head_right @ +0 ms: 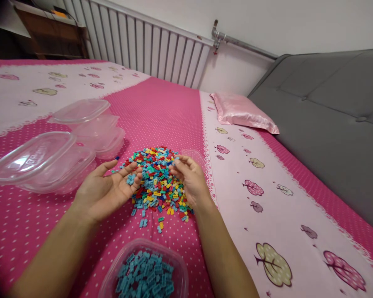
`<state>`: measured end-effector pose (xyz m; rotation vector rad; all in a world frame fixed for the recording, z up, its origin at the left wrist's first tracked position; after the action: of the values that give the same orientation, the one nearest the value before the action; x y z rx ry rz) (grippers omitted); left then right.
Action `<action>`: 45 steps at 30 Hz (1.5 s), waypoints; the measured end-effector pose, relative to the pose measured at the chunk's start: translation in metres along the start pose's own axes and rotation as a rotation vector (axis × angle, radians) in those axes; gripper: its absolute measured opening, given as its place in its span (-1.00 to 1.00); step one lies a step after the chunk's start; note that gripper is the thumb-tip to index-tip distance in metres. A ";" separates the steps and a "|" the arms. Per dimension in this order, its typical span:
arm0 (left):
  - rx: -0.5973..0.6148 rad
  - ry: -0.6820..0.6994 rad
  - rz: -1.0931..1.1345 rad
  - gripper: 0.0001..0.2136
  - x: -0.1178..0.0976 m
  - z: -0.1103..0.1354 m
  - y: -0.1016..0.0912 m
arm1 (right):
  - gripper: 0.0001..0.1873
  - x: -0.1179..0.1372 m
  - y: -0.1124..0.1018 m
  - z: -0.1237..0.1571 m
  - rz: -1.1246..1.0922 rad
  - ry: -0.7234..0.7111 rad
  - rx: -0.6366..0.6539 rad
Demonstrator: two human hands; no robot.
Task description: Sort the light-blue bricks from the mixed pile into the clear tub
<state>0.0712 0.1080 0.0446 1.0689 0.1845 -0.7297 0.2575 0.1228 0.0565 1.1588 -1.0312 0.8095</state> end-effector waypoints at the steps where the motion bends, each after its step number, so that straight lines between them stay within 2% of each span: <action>1: -0.003 -0.001 -0.005 -0.76 0.000 0.001 0.001 | -0.83 -0.002 -0.004 -0.001 -0.115 0.040 -0.035; 4: -0.014 -0.012 -0.012 -0.76 0.001 0.002 0.002 | -0.89 -0.007 -0.011 -0.006 -0.331 0.130 -0.091; 8: 0.003 -0.033 0.001 -0.74 0.005 0.003 0.006 | -0.88 -0.011 -0.007 -0.009 -0.343 0.192 -0.017; 13: 0.089 -0.100 -0.010 -0.72 0.017 0.005 0.015 | -0.81 0.001 0.005 0.002 -0.163 0.086 0.036; 20: 0.269 -0.247 -0.016 -0.58 0.037 0.006 0.026 | -0.75 0.016 0.032 0.027 0.217 -0.039 0.198; 23: 0.307 -0.265 0.004 -0.57 0.039 0.006 0.028 | -0.76 0.018 0.036 0.031 0.268 -0.075 0.221; 26: 0.270 -0.275 -0.008 -0.52 0.039 0.006 0.025 | -0.78 0.018 0.025 0.026 0.184 -0.051 0.119; 29: 0.244 -0.264 -0.020 -0.50 0.037 0.007 0.023 | -0.83 0.014 0.011 0.017 -0.008 0.011 0.012; 32: 0.244 -0.267 -0.028 -0.50 0.036 0.008 0.024 | -0.90 0.010 0.005 0.012 -0.186 0.077 -0.012; 35: 0.242 -0.263 -0.042 -0.50 0.036 0.007 0.024 | -0.95 0.014 0.004 0.012 -0.268 0.077 -0.015; 39: 0.231 -0.264 -0.042 -0.51 0.038 0.007 0.024 | -0.80 0.027 0.018 0.024 -0.220 -0.011 0.051; 45: 0.295 -0.310 0.010 -0.57 0.049 0.009 0.029 | -0.55 0.040 0.056 0.050 0.086 -0.192 0.243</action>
<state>0.1242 0.0863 0.0475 1.2174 -0.1995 -0.9223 0.2087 0.0869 0.1162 1.4285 -1.1704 0.9241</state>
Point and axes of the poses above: each hand's wrist, its own z-axis away from the middle knuckle, its own y-axis out of the palm, x = y × z, the point moved 9 cm from there along -z, towards the middle knuckle, and after that the axes turned 1 degree about -x, right-handed, at the moved point
